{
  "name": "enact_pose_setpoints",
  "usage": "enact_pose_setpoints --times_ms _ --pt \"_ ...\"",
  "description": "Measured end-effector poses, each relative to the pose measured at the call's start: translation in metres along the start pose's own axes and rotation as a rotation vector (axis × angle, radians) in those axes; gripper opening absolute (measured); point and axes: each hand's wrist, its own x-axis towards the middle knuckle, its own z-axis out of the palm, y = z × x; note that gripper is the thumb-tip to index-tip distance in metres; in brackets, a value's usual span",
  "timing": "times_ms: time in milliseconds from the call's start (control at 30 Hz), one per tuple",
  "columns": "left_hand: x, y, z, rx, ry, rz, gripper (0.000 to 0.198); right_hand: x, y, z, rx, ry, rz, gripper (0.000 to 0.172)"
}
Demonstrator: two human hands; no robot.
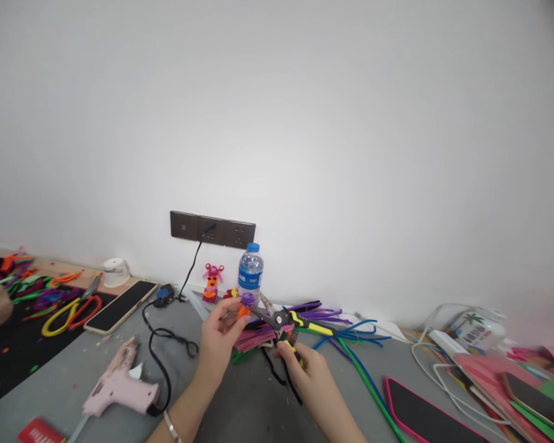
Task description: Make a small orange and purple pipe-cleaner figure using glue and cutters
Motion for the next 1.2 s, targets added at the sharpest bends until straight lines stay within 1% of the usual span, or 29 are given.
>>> enact_pose_setpoints --times_ms 233,467,600,733,900,1067,1133,1200 --pt "-0.002 0.001 0.001 0.098 0.052 0.024 0.031 0.001 0.0 0.0 -0.009 -0.005 0.011 0.075" --pt "0.001 -0.001 -0.001 0.174 0.031 0.068 0.029 0.0 -0.002 -0.004 0.034 -0.024 0.01 0.072" --pt "0.006 -0.006 -0.006 0.204 0.036 0.076 0.032 0.001 -0.002 -0.01 0.075 -0.021 0.018 0.07" --pt "0.01 -0.009 -0.011 0.228 0.026 0.088 0.033 0.004 0.001 -0.023 0.047 -0.019 0.034 0.066" --pt "0.01 -0.007 -0.011 0.263 0.038 0.099 0.032 0.007 0.011 -0.047 -0.09 -0.126 0.049 0.059" --pt "0.011 -0.002 -0.011 0.296 0.041 0.085 0.034 0.004 0.028 -0.065 -0.194 -0.218 0.085 0.053" --pt "0.011 -0.001 -0.012 0.299 0.036 0.081 0.035 0.002 0.033 -0.07 -0.186 -0.283 0.106 0.052" --pt "0.011 -0.001 -0.013 0.296 0.036 0.085 0.036 -0.001 0.035 -0.073 -0.148 -0.373 0.14 0.052"
